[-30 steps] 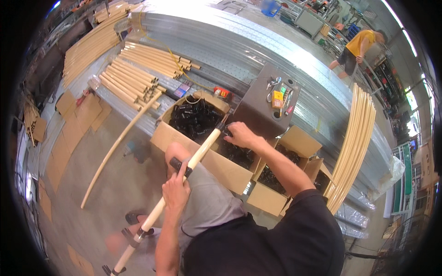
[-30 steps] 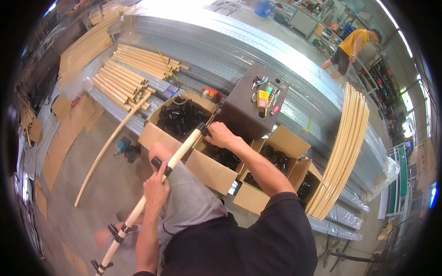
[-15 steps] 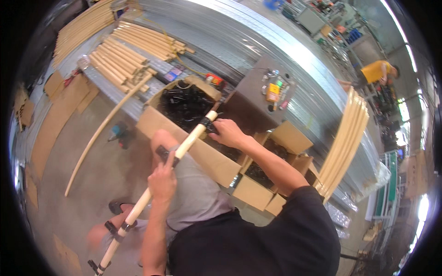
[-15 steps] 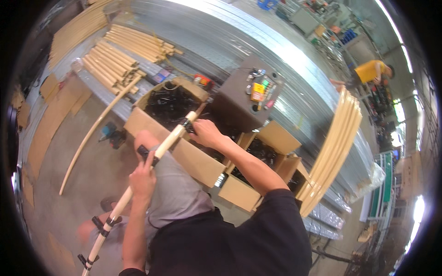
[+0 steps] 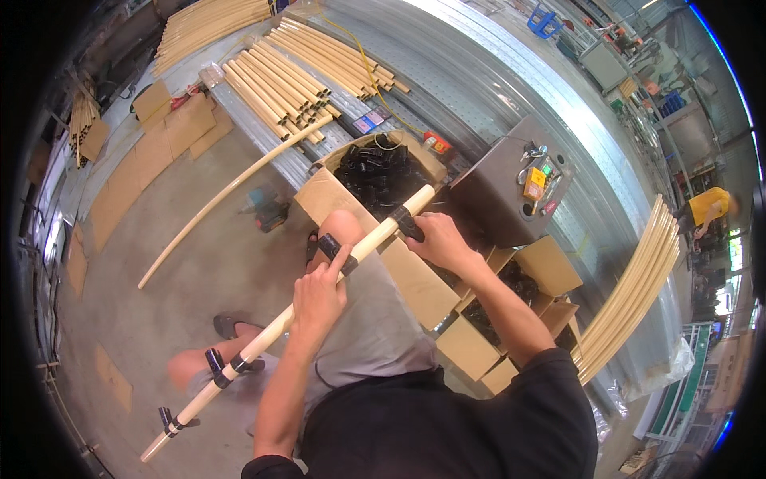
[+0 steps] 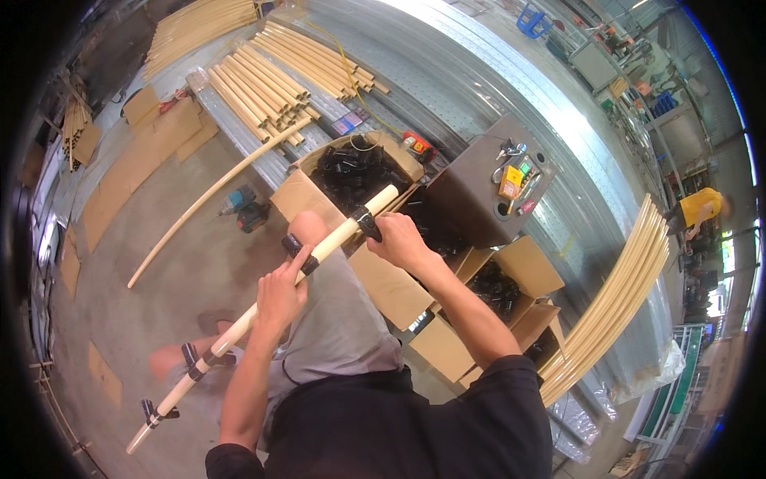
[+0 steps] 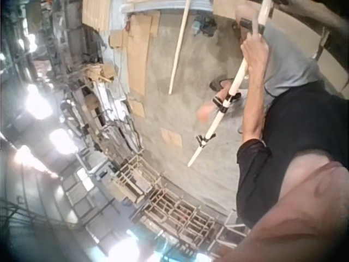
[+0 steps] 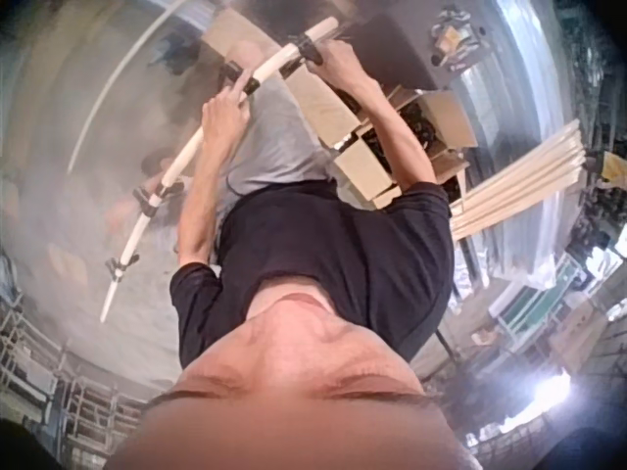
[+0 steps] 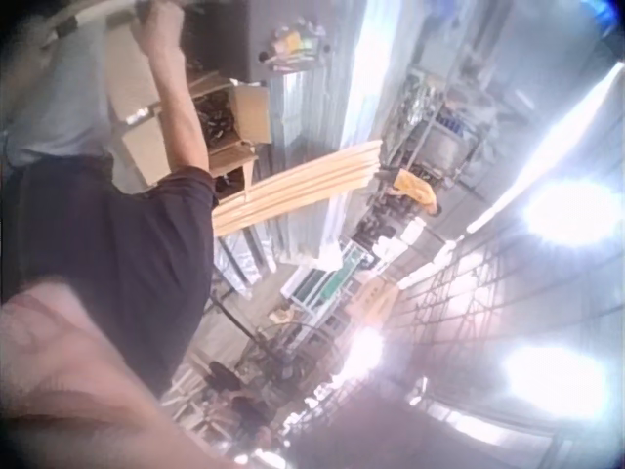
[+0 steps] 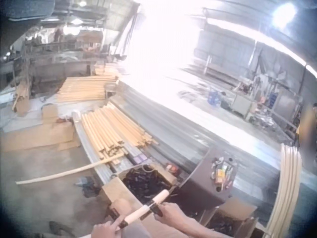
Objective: The person attaches black plastic clips onto long wooden poles by hand, sliding them into position and snapping them shut.
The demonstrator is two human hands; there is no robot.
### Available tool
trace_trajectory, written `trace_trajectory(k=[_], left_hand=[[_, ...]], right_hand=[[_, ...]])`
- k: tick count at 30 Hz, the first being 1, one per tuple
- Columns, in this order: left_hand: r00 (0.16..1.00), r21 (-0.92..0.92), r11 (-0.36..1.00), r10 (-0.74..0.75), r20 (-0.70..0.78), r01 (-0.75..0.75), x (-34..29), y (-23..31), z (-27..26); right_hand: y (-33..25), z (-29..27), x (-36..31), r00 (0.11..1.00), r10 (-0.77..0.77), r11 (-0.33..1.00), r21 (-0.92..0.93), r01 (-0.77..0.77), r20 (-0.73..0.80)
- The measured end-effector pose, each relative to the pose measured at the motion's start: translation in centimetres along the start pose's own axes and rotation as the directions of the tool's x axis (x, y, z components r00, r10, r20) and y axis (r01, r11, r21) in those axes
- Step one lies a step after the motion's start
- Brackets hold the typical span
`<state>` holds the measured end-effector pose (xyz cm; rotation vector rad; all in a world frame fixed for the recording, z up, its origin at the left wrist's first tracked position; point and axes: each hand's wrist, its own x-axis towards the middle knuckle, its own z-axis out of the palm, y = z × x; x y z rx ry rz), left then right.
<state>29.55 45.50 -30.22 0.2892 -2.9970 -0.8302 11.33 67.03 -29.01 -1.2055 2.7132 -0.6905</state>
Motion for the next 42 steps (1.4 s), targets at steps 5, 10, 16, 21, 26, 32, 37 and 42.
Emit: trace_trajectory(k=[5,10,16,21,26,32,37,42], left_hand=[[0.99,0.138,0.99,0.042,-0.137,-0.023,-0.3,-0.1,1.1],[0.992,0.194,0.981,0.044,-0.116,-0.021,-0.5,0.1,1.1],[0.998,-0.208,0.978,0.011,0.057,0.001,0.4,-1.5,-1.1],[0.958,-0.489,0.857,-0.018,0.285,0.161,1.1,-2.5,-2.8],[0.982,-0.538,0.841,0.136,0.13,-0.045,1.4,-3.6,-3.4],[0.972,-0.297,0.947,-0.05,0.231,0.119,0.8,-1.9,-4.1],[0.988,-0.297,0.952,-0.035,0.15,0.079,0.8,-2.0,-2.8],[0.967,-0.507,0.845,-0.045,0.251,0.171,1.7,-1.2,-3.6]], right_hand=[[-0.6,-1.0,2.5,0.994,0.006,0.998,0.055,-0.012,0.107],[-4.4,1.5,1.0,0.987,-0.07,0.994,0.088,0.057,0.146],[-5.6,3.2,-0.8,0.997,0.004,0.992,0.126,-0.014,0.083],[-7.1,4.1,-1.7,1.0,0.021,0.988,0.156,-0.021,0.007],[-7.8,4.0,-1.5,0.998,0.006,0.962,0.274,0.013,-0.069],[-8.1,6.3,-1.9,0.978,0.108,0.958,0.283,-0.055,-0.178],[-7.9,6.5,-1.7,0.982,0.135,0.951,0.295,-0.091,-0.134],[-7.0,7.0,-2.4,0.938,0.088,0.912,0.406,0.06,-0.336]])
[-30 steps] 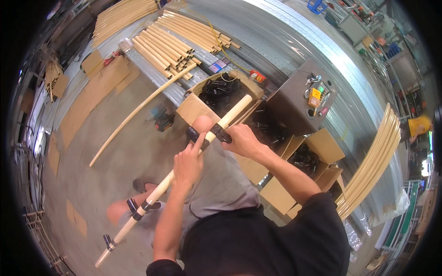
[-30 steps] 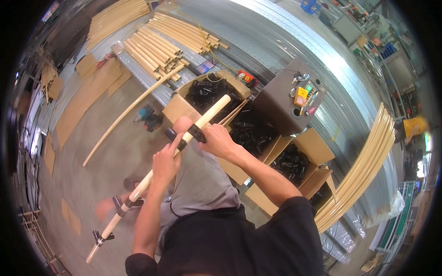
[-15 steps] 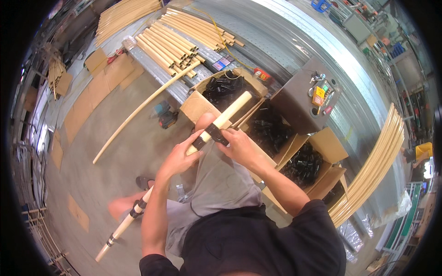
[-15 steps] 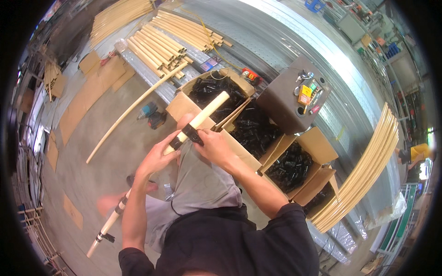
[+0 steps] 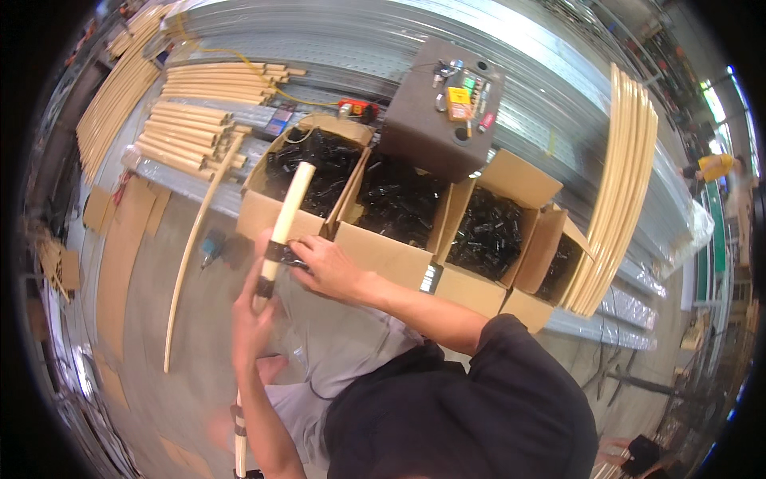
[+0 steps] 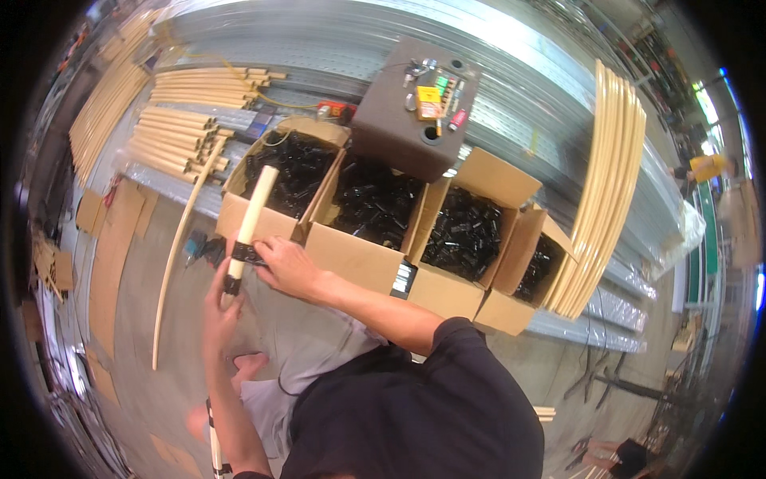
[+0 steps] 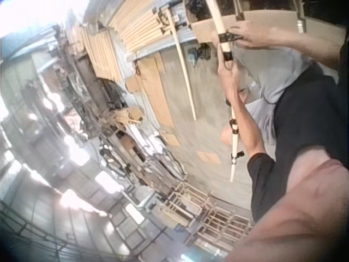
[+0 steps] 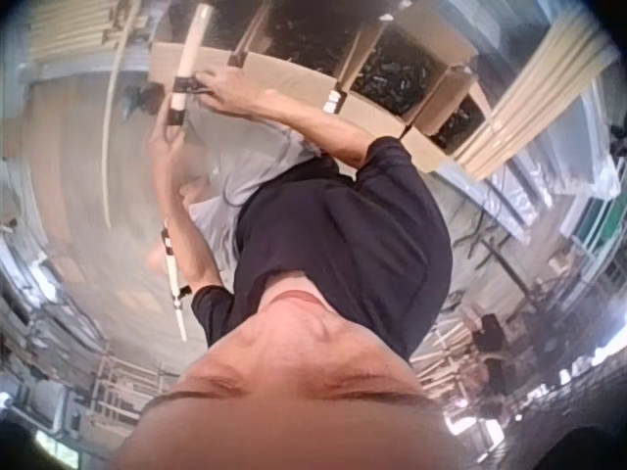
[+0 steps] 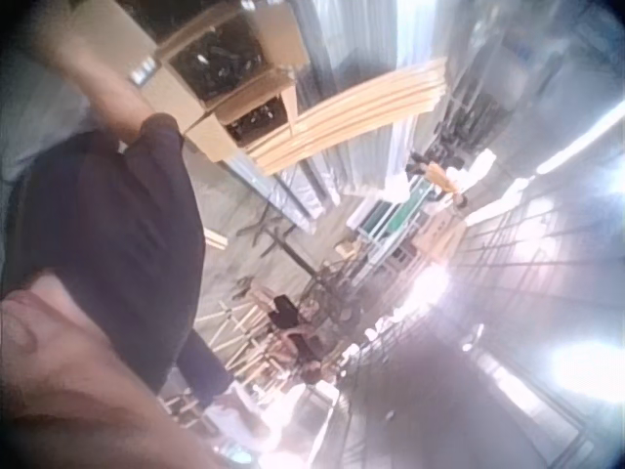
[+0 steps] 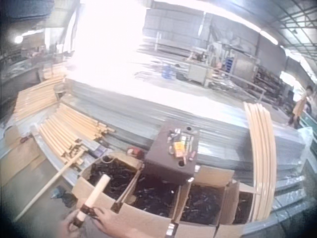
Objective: The person attaches black plastic clips onto long wooden poles by hand, sliding them into position and snapping them shut.
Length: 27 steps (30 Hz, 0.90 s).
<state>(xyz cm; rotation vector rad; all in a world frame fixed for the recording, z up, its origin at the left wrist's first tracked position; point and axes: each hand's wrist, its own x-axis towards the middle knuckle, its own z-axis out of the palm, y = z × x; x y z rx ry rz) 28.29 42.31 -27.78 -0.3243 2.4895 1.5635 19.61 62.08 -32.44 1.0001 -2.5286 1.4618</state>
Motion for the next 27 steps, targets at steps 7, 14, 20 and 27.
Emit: trace_trajectory(k=[7,14,20,27], left_hand=[[0.993,-0.027,0.995,0.093,0.077,-0.091,1.3,3.5,0.3],[0.994,-0.03,0.999,0.035,0.107,-0.032,1.8,3.0,0.8],[0.997,-0.092,0.995,-0.043,0.065,0.049,0.0,2.1,-0.7],[0.977,-0.168,0.963,-0.209,0.034,0.211,-0.2,2.2,-0.6]], right_hand=[[-0.2,-0.2,-0.6,0.984,0.071,0.997,0.036,-0.067,-0.162],[1.9,1.0,-1.3,0.982,0.112,0.982,0.167,-0.086,-0.154],[5.1,-4.2,-4.9,0.976,0.098,0.983,0.174,-0.064,-0.193],[31.1,-16.4,-26.0,-0.034,0.96,0.183,0.709,-0.681,-0.28]])
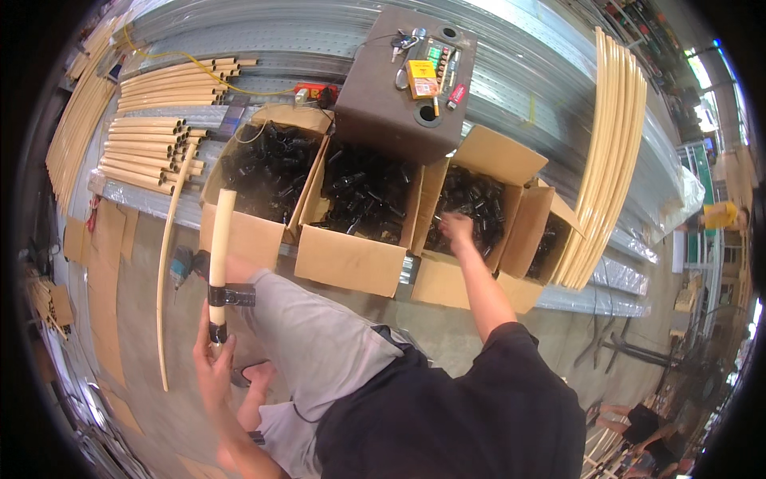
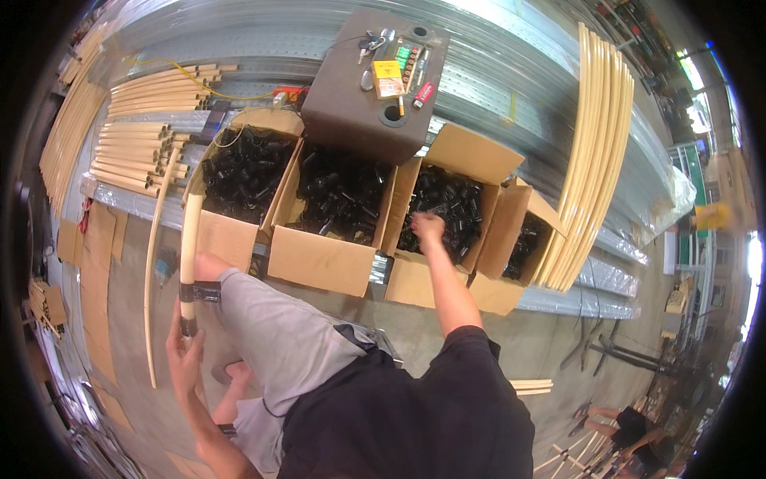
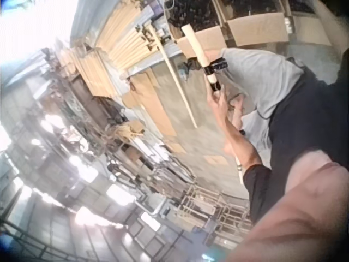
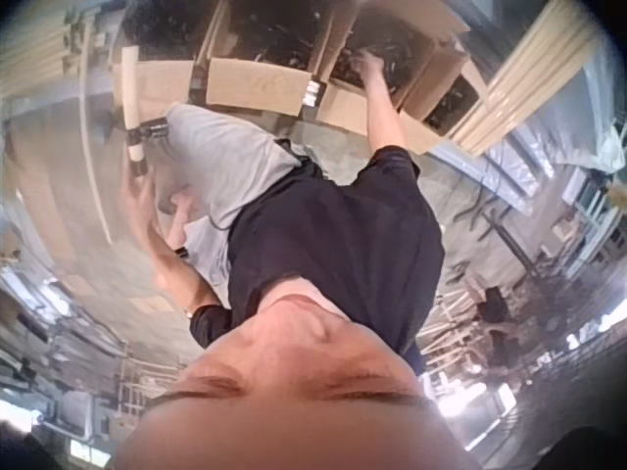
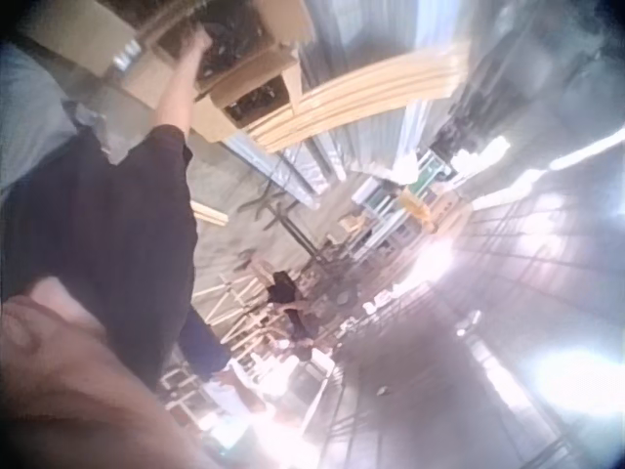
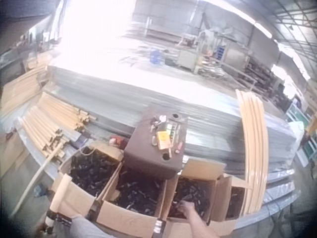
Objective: The person attaches black plastic clips onto long wooden poles by hand, sliding them into position and snapping them shut.
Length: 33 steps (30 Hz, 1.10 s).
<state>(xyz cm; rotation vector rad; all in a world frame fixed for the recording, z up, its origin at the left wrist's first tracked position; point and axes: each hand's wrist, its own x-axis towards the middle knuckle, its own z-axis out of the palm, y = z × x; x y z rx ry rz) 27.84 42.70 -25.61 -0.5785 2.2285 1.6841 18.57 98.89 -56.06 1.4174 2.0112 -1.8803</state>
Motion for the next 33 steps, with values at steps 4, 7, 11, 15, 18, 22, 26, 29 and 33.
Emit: trace_trajectory(k=[4,7,11,15,18,22,26,29,33], left_hand=[[0.989,0.125,0.984,0.138,-0.061,-0.129,-1.3,-2.8,-0.5],[0.992,0.149,0.98,0.129,0.016,-0.129,-0.2,-1.3,-0.5],[0.976,0.222,0.952,0.219,-0.01,-0.211,-1.0,-0.7,0.1],[0.999,0.102,0.994,0.041,0.02,-0.043,-1.2,0.7,0.2],[0.993,0.038,0.994,0.105,0.048,-0.107,-1.1,-0.3,0.2],[0.987,0.044,0.987,0.154,0.034,-0.156,-0.9,-1.0,0.1],[0.989,0.044,0.989,0.141,0.047,-0.143,-0.8,-0.8,0.1],[0.989,0.063,0.988,0.138,0.05,-0.141,-0.6,-0.9,0.0],[0.992,0.097,0.987,0.122,0.037,-0.125,-0.7,-0.7,0.2]], right_hand=[[3.0,-0.7,7.1,0.969,0.242,0.947,0.203,-0.247,0.048],[6.1,-2.0,12.5,0.977,0.202,0.966,0.177,-0.189,-0.061],[6.7,-0.2,11.7,0.961,0.236,0.968,0.125,-0.219,-0.143],[4.8,-0.7,12.0,0.959,0.236,0.969,0.114,-0.219,-0.158],[4.4,-2.0,12.4,0.946,0.305,0.952,0.032,-0.303,-0.114],[2.7,-2.8,10.8,0.948,0.314,0.949,0.047,-0.311,-0.06],[3.4,-3.8,7.1,0.983,0.17,0.982,0.099,-0.163,-0.063],[4.5,-5.0,3.5,0.999,-0.02,0.998,0.058,0.018,0.045],[2.0,-3.0,-4.9,0.956,-0.209,0.973,0.14,0.182,0.208]])
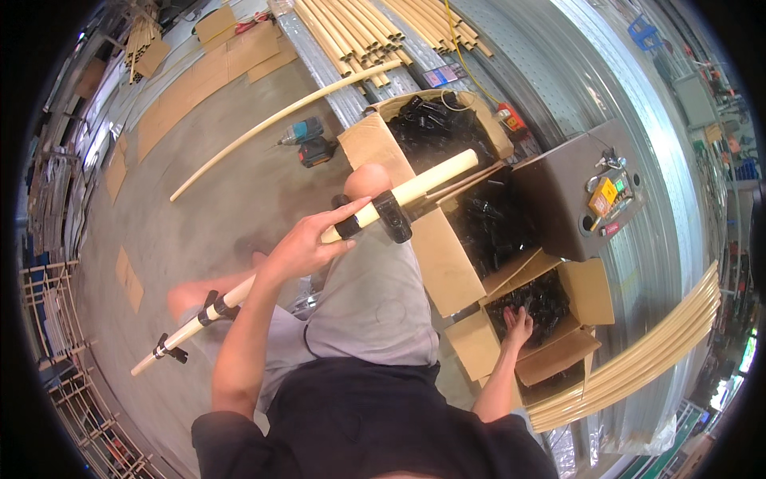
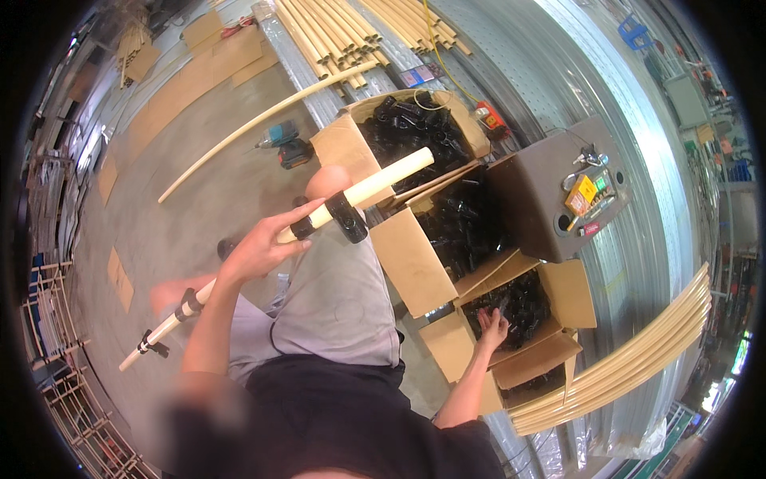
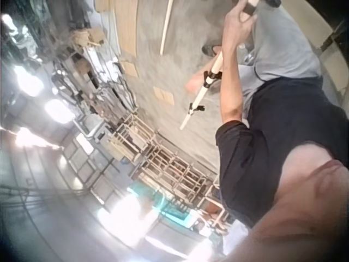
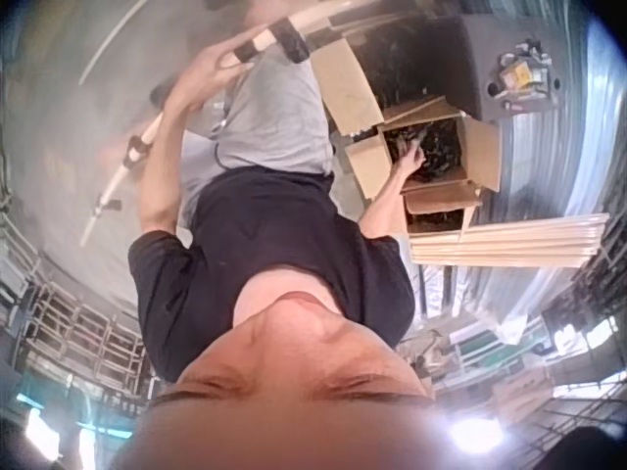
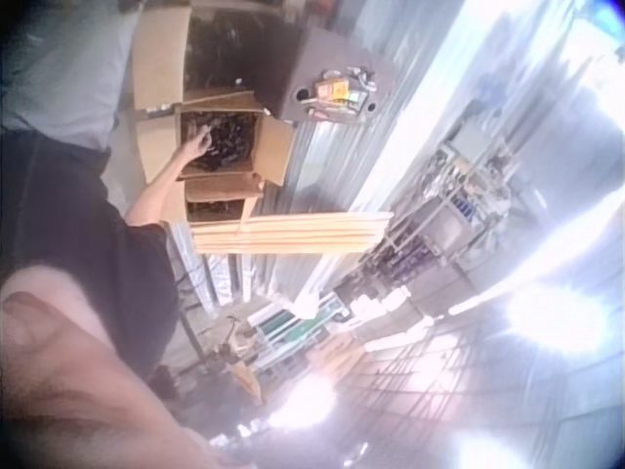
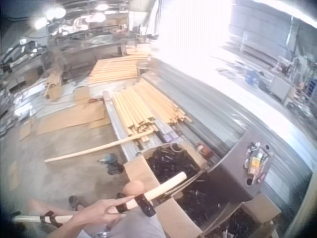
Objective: The person attaches black plastic clips onto long wooden poles by hand, sliding them into position and snapping them shut.
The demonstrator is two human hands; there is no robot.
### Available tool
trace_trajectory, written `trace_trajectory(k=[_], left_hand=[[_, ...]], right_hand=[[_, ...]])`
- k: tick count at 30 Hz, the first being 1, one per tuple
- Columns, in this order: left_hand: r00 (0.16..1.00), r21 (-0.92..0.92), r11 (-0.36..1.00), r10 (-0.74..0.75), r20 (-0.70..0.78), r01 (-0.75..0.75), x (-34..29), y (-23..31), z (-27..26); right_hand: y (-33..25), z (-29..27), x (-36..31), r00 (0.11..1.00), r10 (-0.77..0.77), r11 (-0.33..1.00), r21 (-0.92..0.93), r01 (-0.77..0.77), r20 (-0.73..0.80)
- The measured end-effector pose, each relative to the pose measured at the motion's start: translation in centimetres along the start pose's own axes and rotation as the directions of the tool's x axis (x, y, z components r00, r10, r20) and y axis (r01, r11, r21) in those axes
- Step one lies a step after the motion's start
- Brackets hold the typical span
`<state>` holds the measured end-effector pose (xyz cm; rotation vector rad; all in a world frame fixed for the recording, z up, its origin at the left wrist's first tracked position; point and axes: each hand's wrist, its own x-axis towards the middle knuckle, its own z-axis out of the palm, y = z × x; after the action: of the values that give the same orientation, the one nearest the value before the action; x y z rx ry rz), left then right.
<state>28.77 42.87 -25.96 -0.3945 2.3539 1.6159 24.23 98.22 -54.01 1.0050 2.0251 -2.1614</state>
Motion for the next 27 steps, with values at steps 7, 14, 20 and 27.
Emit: trace_trajectory(k=[7,14,20,27], left_hand=[[1.0,-0.009,1.0,0.014,0.016,-0.014,0.5,-0.3,0.6],[0.997,0.037,0.997,0.071,0.004,-0.071,0.3,-0.4,1.1],[0.992,0.08,0.989,0.128,-0.017,-0.126,0.0,0.0,1.3],[0.991,0.084,0.989,0.128,-0.035,-0.124,-0.3,-1.5,1.5]], right_hand=[[-9.5,13.3,-11.9,0.911,-0.277,0.954,-0.029,0.299,0.304],[-14.2,23.9,-25.3,0.683,-0.285,0.954,0.13,0.271,0.673],[-12.7,27.3,-25.4,0.655,-0.105,0.99,0.139,0.001,0.749],[-13.7,27.0,-23.8,0.55,0.001,0.998,0.033,-0.051,0.835]])
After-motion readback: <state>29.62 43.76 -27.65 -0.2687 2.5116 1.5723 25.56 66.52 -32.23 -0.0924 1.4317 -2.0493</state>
